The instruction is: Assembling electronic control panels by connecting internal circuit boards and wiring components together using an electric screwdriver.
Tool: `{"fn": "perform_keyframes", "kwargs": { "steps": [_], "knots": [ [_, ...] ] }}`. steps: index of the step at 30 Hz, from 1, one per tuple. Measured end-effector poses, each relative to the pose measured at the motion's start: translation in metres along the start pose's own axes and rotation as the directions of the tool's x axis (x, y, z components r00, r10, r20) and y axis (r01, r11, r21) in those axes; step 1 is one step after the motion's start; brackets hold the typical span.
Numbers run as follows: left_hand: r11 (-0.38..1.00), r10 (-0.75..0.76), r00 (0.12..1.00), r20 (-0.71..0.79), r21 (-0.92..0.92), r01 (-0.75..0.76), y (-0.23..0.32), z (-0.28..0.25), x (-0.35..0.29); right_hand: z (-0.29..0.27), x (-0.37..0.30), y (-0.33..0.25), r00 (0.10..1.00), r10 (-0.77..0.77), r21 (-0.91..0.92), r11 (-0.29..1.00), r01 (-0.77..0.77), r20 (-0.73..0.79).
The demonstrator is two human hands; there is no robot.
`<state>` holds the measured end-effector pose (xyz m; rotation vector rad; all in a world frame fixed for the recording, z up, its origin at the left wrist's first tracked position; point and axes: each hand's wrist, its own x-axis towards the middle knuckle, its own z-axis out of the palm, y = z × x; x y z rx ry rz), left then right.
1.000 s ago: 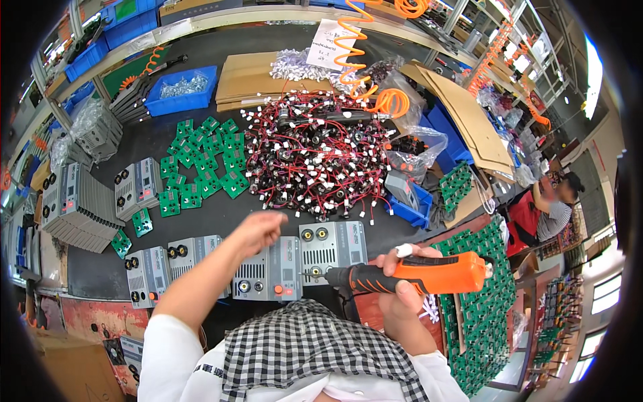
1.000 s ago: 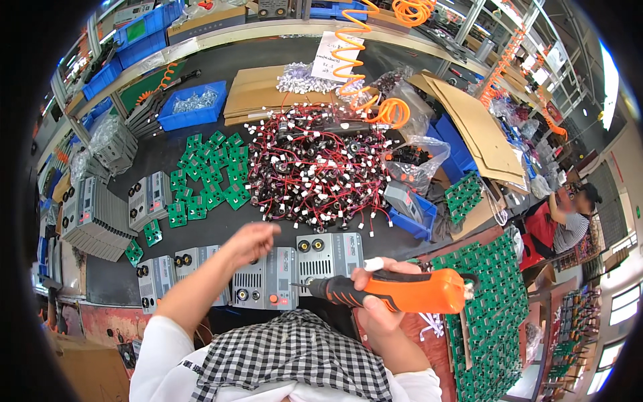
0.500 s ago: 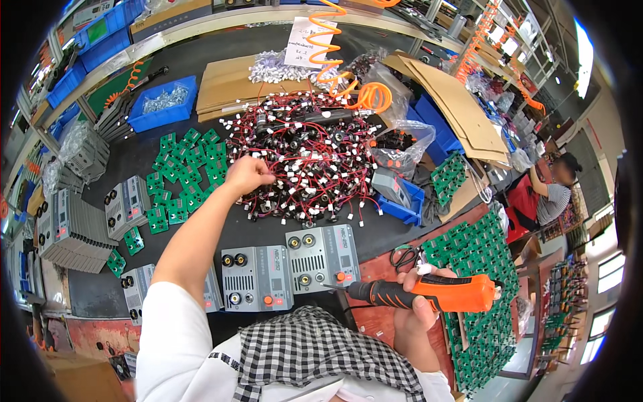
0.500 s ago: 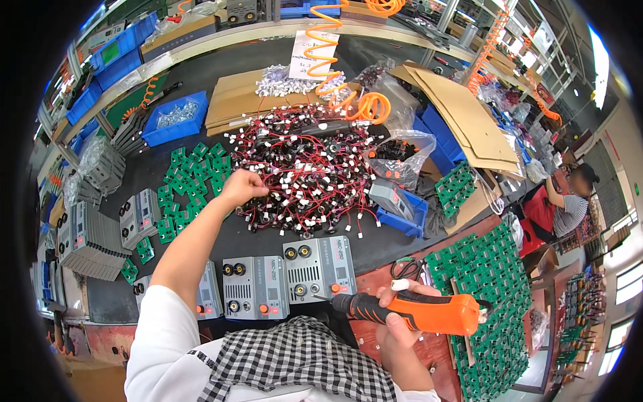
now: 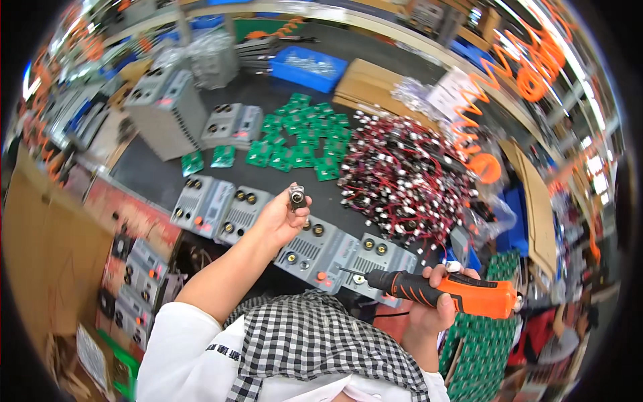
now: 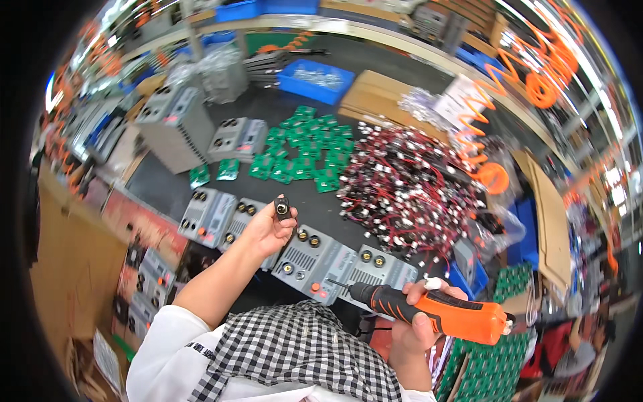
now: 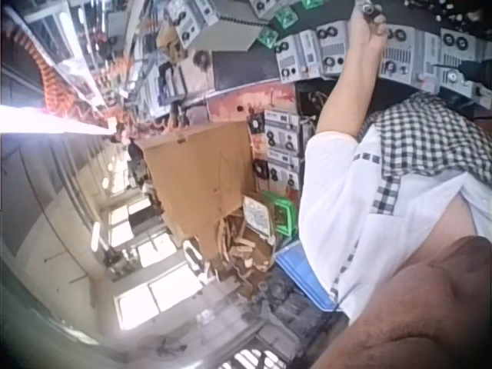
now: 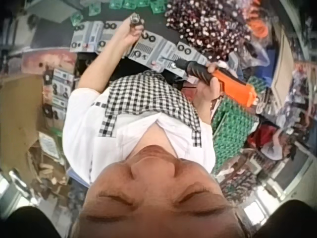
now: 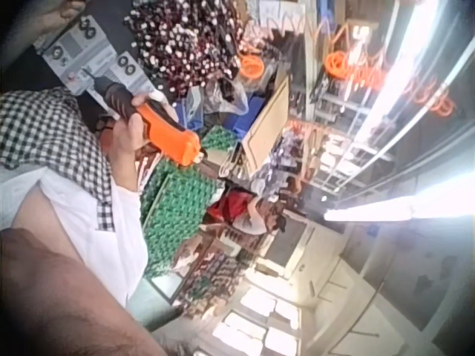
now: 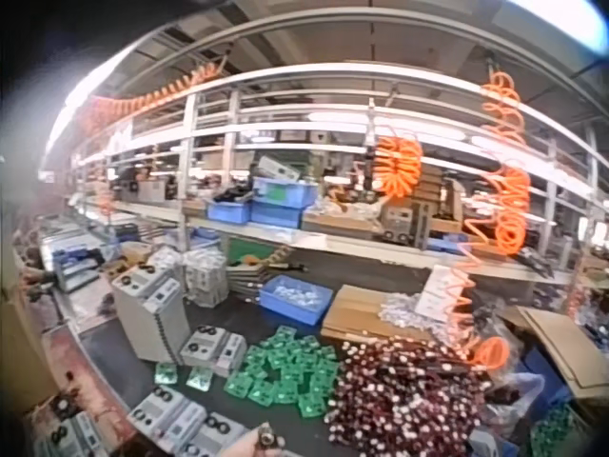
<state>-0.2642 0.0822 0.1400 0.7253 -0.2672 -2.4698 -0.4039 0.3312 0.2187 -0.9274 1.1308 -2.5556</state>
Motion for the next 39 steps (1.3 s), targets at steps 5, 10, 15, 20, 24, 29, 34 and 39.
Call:
{"fn": "perform_keyframes", "kwargs": {
  "steps": [5, 10, 15, 20, 24, 29, 34, 39],
  "knots": [
    [0.942, 0.322, 0.929, -0.18, 0.157, -0.296, 0.023, -0.037, -0.066, 0.021, 0.002, 0.016, 0.987, 0.111, 0.123, 0.984, -0.125, 0.118],
    [0.864, 0.46, 0.882, -0.101, 0.278, -0.419, 0.036, -0.08, -0.122, 0.051, -0.003, 0.036, 0.974, 0.173, 0.118, 0.975, -0.191, 0.147],
    [0.884, 0.295, 0.949, -0.11, 0.407, -0.227, 0.052, -0.16, -0.15, 0.093, -0.012, 0.051, 0.96, 0.154, 0.064, 0.983, -0.173, 0.232],
    [0.85, 0.061, 0.962, -0.268, 0.519, 0.09, 0.036, -0.248, -0.098, 0.146, -0.024, 0.084, 0.928, 0.168, -0.001, 0.984, -0.178, 0.332],
    [0.877, 0.069, 0.97, -0.234, 0.477, 0.053, 0.032, -0.239, -0.058, 0.191, -0.038, 0.124, 0.908, 0.225, -0.073, 0.974, -0.213, 0.354],
    [0.879, -0.024, 0.979, -0.204, 0.461, 0.117, 0.047, -0.234, -0.055, 0.226, -0.05, 0.156, 0.913, 0.257, -0.151, 0.964, -0.218, 0.318],
    [0.901, -0.15, 0.953, -0.263, 0.361, 0.242, 0.061, -0.222, -0.05, 0.238, -0.053, 0.169, 0.91, 0.265, -0.222, 0.954, -0.2, 0.32],
    [0.859, 0.004, 0.948, -0.319, 0.487, 0.16, 0.054, -0.22, -0.043, 0.241, -0.059, 0.166, 0.905, 0.236, -0.272, 0.952, -0.142, 0.354]
  ]
}}
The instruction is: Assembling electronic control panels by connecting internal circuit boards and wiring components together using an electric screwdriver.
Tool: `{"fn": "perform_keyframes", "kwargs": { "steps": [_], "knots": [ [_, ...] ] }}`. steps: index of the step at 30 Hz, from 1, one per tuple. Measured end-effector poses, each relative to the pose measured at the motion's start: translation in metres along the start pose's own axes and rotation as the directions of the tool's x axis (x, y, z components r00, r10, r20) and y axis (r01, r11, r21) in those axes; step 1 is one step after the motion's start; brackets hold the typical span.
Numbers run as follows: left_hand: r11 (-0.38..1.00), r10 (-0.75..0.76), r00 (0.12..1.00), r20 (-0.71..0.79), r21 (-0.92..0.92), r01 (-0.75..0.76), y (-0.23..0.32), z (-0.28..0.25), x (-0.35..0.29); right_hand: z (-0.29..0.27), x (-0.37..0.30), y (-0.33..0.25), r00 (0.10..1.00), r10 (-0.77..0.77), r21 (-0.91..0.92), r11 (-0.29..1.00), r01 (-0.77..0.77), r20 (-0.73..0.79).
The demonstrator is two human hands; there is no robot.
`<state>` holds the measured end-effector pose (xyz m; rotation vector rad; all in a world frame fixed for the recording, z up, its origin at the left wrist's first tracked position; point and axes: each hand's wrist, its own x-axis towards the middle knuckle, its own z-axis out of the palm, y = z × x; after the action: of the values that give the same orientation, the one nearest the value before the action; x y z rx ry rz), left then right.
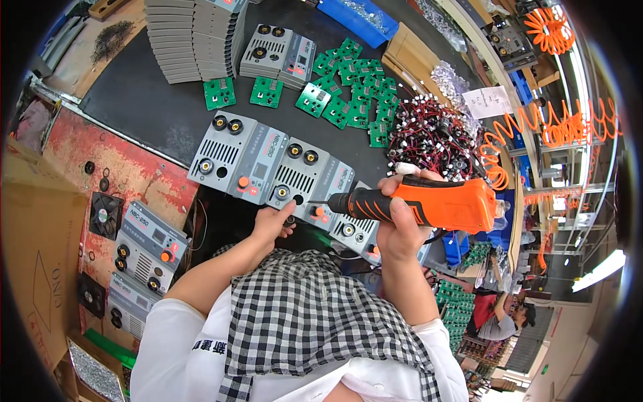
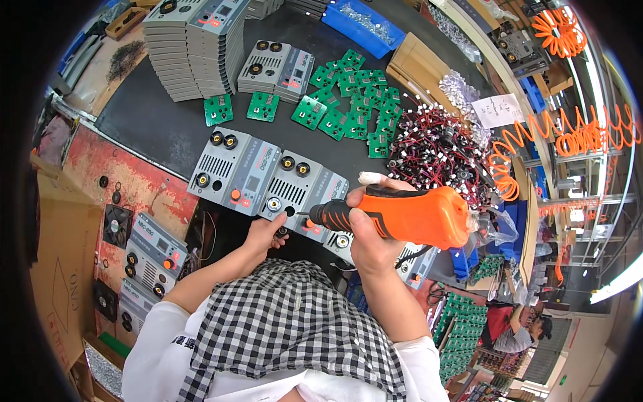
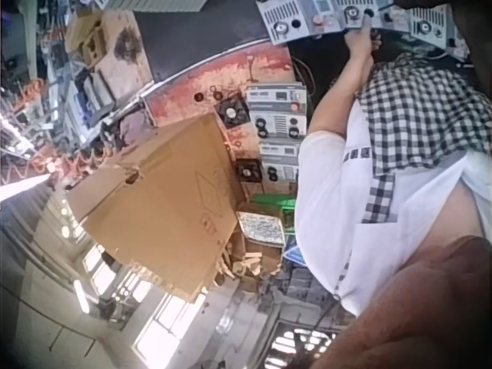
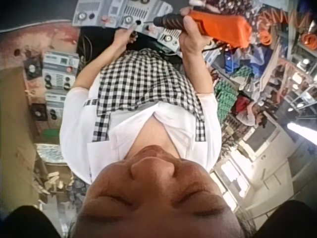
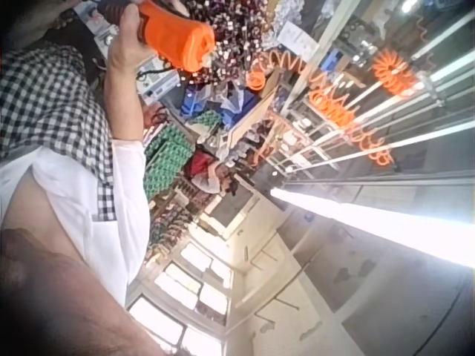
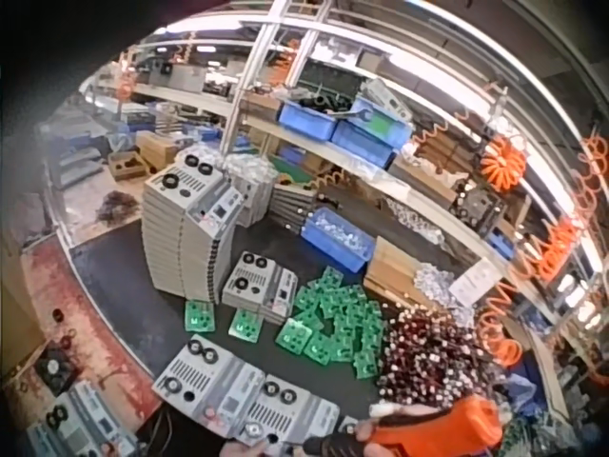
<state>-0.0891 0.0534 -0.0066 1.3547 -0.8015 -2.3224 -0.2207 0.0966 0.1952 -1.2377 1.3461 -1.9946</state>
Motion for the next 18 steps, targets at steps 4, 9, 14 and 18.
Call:
{"fn": "perform_keyframes", "kwargs": {
  "steps": [4, 9, 14, 18],
  "knots": [
    [0.997, 0.075, 0.997, -0.007, -0.017, -0.075, -0.021, -0.003, 0.0, -0.001, -0.004, -0.006, 0.998, -0.026, 0.003, 1.0, 0.026, 0.06],
    [0.996, -0.025, 0.998, 0.061, -0.086, 0.031, -0.028, -0.016, -0.016, -0.006, -0.007, -0.009, 0.985, -0.068, 0.014, 0.998, 0.066, 0.156],
    [0.925, 0.023, 0.963, 0.269, -0.372, 0.082, -0.03, -0.02, -0.011, 0.003, -0.006, -0.003, 0.99, -0.012, 0.046, 0.999, 0.005, 0.14],
    [0.863, 0.123, 0.924, 0.362, -0.499, 0.08, -0.028, -0.018, 0.006, 0.006, -0.003, 0.006, 0.979, 0.053, -0.007, 0.999, -0.053, 0.197]
  ]
}}
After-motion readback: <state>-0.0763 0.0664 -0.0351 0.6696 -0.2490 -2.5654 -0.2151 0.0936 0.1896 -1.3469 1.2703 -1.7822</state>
